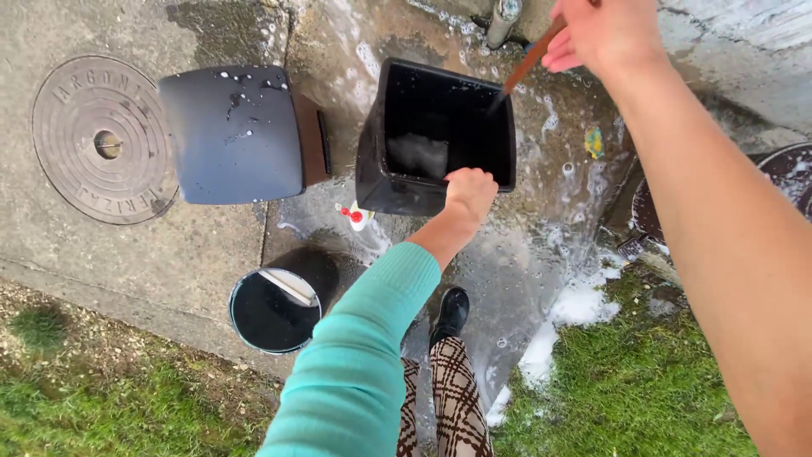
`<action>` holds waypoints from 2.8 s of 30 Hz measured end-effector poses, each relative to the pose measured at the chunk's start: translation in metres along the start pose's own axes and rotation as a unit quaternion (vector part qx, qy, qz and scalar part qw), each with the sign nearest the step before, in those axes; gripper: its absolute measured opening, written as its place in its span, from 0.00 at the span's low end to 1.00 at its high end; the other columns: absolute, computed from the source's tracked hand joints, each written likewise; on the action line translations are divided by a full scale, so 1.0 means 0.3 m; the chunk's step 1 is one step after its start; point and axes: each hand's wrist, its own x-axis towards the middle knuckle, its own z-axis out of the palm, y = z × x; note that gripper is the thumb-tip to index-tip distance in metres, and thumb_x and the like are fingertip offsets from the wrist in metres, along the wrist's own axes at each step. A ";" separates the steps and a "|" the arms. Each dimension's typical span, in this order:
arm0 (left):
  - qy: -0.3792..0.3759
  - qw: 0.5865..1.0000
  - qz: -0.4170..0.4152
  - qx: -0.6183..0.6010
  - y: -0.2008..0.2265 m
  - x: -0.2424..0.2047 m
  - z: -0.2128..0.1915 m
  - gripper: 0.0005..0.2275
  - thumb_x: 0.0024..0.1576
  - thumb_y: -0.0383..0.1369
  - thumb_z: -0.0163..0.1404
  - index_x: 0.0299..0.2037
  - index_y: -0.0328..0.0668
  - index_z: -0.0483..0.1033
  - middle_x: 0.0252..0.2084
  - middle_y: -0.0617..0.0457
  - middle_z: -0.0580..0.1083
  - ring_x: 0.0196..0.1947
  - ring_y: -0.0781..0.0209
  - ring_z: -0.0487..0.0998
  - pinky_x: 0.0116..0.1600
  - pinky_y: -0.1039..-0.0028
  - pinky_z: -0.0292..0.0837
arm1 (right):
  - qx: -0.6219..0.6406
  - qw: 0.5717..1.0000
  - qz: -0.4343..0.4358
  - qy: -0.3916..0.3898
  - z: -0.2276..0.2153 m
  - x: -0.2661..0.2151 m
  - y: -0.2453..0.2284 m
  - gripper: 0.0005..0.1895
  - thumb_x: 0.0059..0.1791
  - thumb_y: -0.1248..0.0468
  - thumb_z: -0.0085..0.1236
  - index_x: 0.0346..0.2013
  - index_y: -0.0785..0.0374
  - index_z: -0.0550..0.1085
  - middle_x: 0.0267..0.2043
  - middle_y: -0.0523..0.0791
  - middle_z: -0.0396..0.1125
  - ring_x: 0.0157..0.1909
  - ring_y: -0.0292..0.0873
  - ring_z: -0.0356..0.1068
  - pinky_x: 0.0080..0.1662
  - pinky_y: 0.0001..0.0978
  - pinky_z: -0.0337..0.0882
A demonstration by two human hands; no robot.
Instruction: The person cleans several bins and containers by hand using a sponge and rinsing them with water from a hose on a concrete outdoor area.
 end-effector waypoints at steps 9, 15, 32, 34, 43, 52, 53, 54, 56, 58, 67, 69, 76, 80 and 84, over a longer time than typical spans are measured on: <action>0.084 0.986 0.136 -0.041 -0.167 -0.038 -0.002 0.11 0.54 0.27 0.51 0.42 0.54 0.83 0.41 0.58 0.81 0.42 0.51 0.83 0.41 0.60 0.77 | 0.147 0.986 0.000 0.077 0.072 0.082 0.024 0.17 0.54 0.52 0.44 0.46 0.60 0.71 0.36 0.45 0.69 0.23 0.40 0.77 0.24 0.25 0.82; 0.085 0.966 0.227 -0.085 -0.255 -0.068 -0.054 0.14 0.59 0.29 0.45 0.53 0.52 0.76 0.39 0.53 0.81 0.38 0.43 0.83 0.35 0.55 0.77 | 0.114 0.992 -0.001 0.055 0.084 0.009 -0.087 0.19 0.63 0.52 0.41 0.46 0.62 0.75 0.30 0.47 0.75 0.30 0.33 0.81 0.35 0.19 0.87; 0.135 0.912 0.369 -0.120 -0.391 0.105 -0.109 0.22 0.48 0.20 0.51 0.53 0.53 0.72 0.33 0.53 0.81 0.36 0.48 0.83 0.36 0.58 0.73 | 0.065 0.996 -0.022 0.061 0.074 -0.183 -0.230 0.16 0.67 0.67 0.36 0.49 0.71 0.74 0.32 0.56 0.72 0.33 0.46 0.78 0.41 0.32 0.85; 0.151 0.906 0.375 -0.123 -0.378 0.139 -0.079 0.21 0.48 0.20 0.52 0.51 0.53 0.72 0.34 0.54 0.81 0.35 0.47 0.83 0.40 0.59 0.71 | 0.070 0.994 -0.005 0.079 0.068 -0.100 -0.225 0.15 0.67 0.65 0.37 0.51 0.68 0.74 0.33 0.52 0.73 0.33 0.41 0.79 0.41 0.25 0.86; 0.211 0.876 0.417 -0.123 -0.434 0.170 -0.133 0.12 0.54 0.26 0.50 0.46 0.55 0.72 0.32 0.58 0.76 0.37 0.50 0.79 0.47 0.60 0.65 | 0.077 0.990 0.082 0.091 0.069 -0.131 -0.325 0.13 0.64 0.67 0.40 0.50 0.65 0.76 0.33 0.50 0.75 0.30 0.38 0.80 0.36 0.20 0.87; 0.156 0.885 0.419 -0.131 -0.473 0.192 -0.199 0.16 0.52 0.19 0.49 0.46 0.52 0.70 0.31 0.54 0.77 0.34 0.50 0.79 0.53 0.58 0.64 | 0.070 0.994 0.020 0.079 0.084 -0.124 -0.265 0.14 0.65 0.68 0.39 0.44 0.67 0.75 0.29 0.54 0.73 0.27 0.43 0.79 0.33 0.27 0.85; 0.149 0.894 0.397 -0.142 -0.472 0.202 -0.205 0.18 0.52 0.17 0.51 0.47 0.54 0.71 0.34 0.54 0.79 0.35 0.51 0.82 0.55 0.57 0.66 | 0.064 0.995 -0.013 0.071 0.079 -0.131 -0.240 0.15 0.66 0.67 0.39 0.42 0.66 0.74 0.28 0.53 0.71 0.27 0.43 0.78 0.32 0.29 0.83; 0.148 0.894 0.398 -0.145 -0.458 0.248 -0.187 0.18 0.52 0.17 0.51 0.47 0.54 0.71 0.34 0.54 0.79 0.35 0.51 0.82 0.55 0.57 0.66 | 0.062 0.996 -0.011 0.070 0.073 -0.155 -0.245 0.15 0.66 0.67 0.39 0.42 0.66 0.74 0.28 0.53 0.71 0.27 0.43 0.78 0.32 0.29 0.83; 0.150 0.921 0.306 -0.187 -0.441 0.348 -0.156 0.09 0.60 0.32 0.54 0.50 0.53 0.75 0.45 0.51 0.80 0.38 0.48 0.83 0.50 0.52 0.74 | 0.031 0.997 -0.008 0.071 0.062 -0.195 -0.263 0.15 0.64 0.71 0.41 0.42 0.69 0.77 0.26 0.53 0.72 0.23 0.43 0.76 0.27 0.28 0.81; 0.150 0.926 0.266 -0.222 -0.449 0.399 -0.206 0.09 0.63 0.37 0.50 0.51 0.51 0.72 0.41 0.48 0.80 0.38 0.43 0.82 0.43 0.49 0.75 | 0.018 0.996 0.002 0.086 0.051 -0.196 -0.223 0.14 0.65 0.71 0.43 0.43 0.69 0.77 0.26 0.53 0.71 0.22 0.43 0.75 0.28 0.28 0.81; 0.138 0.926 0.018 -0.351 -0.403 0.397 -0.318 0.18 0.62 0.55 0.39 0.39 0.52 0.70 0.34 0.46 0.80 0.35 0.34 0.80 0.33 0.46 0.72 | -0.022 0.986 -0.067 0.149 0.054 -0.085 -0.110 0.12 0.65 0.72 0.43 0.44 0.68 0.76 0.28 0.53 0.72 0.24 0.42 0.76 0.28 0.29 0.82; 0.122 0.914 -0.031 -0.387 -0.404 0.373 -0.300 0.20 0.61 0.56 0.36 0.38 0.52 0.70 0.36 0.45 0.81 0.39 0.33 0.81 0.37 0.44 0.73 | -0.029 0.986 -0.067 0.148 0.044 -0.091 -0.118 0.12 0.66 0.72 0.44 0.45 0.68 0.77 0.29 0.52 0.73 0.25 0.41 0.76 0.29 0.28 0.82; -0.020 0.791 -0.215 -0.573 -0.411 0.353 -0.191 0.30 0.50 0.66 0.30 0.41 0.58 0.78 0.46 0.46 0.81 0.52 0.39 0.79 0.52 0.52 0.73 | -0.033 0.990 -0.007 0.135 -0.009 -0.063 0.033 0.14 0.69 0.70 0.36 0.49 0.67 0.73 0.29 0.54 0.69 0.25 0.44 0.74 0.26 0.29 0.76; -0.091 0.683 -0.286 -0.666 -0.392 0.339 -0.168 0.32 0.45 0.66 0.35 0.42 0.55 0.83 0.49 0.47 0.81 0.55 0.45 0.79 0.60 0.63 0.69 | -0.074 0.990 0.002 0.123 -0.014 -0.047 0.054 0.17 0.72 0.66 0.31 0.57 0.67 0.72 0.31 0.52 0.68 0.25 0.44 0.73 0.26 0.32 0.75; -0.110 0.615 -0.303 -0.719 -0.360 0.292 -0.229 0.38 0.40 0.69 0.36 0.37 0.42 0.83 0.52 0.45 0.81 0.53 0.46 0.79 0.59 0.65 0.67 | -0.063 0.988 0.035 0.139 -0.008 -0.033 0.052 0.14 0.69 0.62 0.37 0.54 0.61 0.74 0.30 0.49 0.70 0.24 0.42 0.74 0.28 0.29 0.75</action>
